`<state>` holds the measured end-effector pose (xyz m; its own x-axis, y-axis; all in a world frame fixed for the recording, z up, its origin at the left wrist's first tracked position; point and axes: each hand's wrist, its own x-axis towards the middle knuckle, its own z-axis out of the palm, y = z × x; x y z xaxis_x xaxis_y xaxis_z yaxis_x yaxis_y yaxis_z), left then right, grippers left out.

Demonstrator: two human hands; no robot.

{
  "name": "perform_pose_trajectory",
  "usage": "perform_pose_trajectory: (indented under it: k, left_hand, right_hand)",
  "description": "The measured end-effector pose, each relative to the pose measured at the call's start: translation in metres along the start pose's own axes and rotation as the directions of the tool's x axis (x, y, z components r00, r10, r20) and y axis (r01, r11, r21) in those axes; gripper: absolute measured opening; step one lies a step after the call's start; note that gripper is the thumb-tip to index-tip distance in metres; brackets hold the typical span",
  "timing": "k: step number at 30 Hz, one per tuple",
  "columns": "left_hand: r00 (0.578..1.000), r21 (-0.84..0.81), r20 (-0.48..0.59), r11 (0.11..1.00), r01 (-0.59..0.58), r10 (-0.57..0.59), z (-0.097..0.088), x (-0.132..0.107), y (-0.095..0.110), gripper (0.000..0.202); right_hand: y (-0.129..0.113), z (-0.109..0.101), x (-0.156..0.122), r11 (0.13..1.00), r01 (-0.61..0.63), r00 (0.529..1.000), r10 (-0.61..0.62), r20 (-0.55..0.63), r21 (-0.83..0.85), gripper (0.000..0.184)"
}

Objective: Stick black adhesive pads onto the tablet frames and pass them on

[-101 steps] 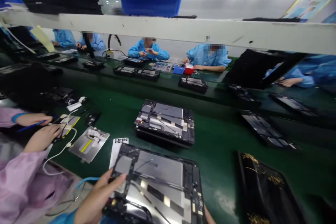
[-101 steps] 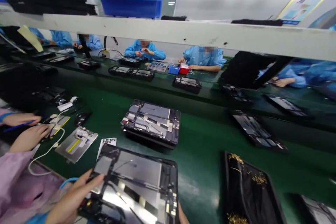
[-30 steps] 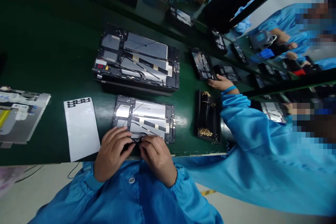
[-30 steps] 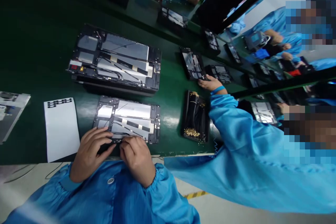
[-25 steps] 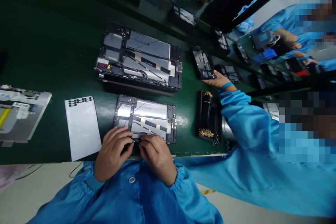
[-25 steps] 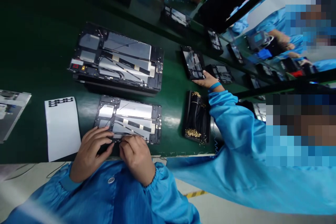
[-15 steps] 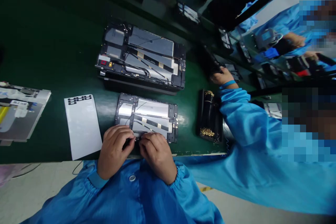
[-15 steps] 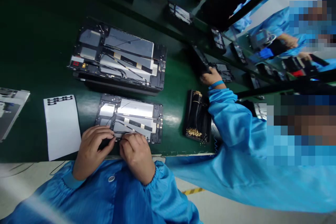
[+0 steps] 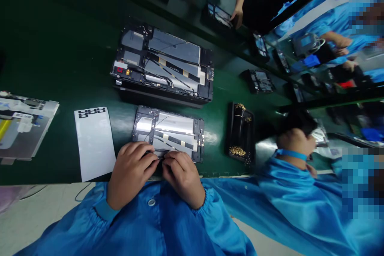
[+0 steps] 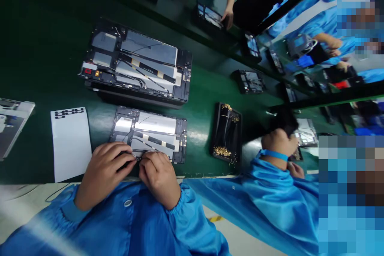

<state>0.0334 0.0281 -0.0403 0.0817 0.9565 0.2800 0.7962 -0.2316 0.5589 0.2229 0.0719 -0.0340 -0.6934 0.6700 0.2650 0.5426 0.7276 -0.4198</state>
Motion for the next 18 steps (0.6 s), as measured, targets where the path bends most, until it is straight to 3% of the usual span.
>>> perform_pose_trajectory:
  k: [5, 11, 18]
  left_hand:
    - [0.986, 0.07, 0.141, 0.993, -0.095, 0.085, -0.011, 0.014, 0.0, 0.015]
    - [0.964, 0.131, 0.247, 0.983, -0.132, 0.097, -0.016, 0.019, 0.004, 0.012]
    - [0.966, 0.085, 0.185, 0.976, -0.199, 0.181, -0.012, 0.01, -0.006, 0.014]
  right_hand:
    - [0.001, 0.001, 0.0, 1.0, 0.004, 1.0, -0.004, -0.002, 0.011, 0.007]
    - [0.001, 0.001, 0.002, 1.0, 0.022, 0.999, -0.022, -0.031, 0.005, 0.006]
    - [0.001, 0.0, 0.004, 0.997, 0.056, 0.998, -0.056, 0.01, -0.046, 0.008]
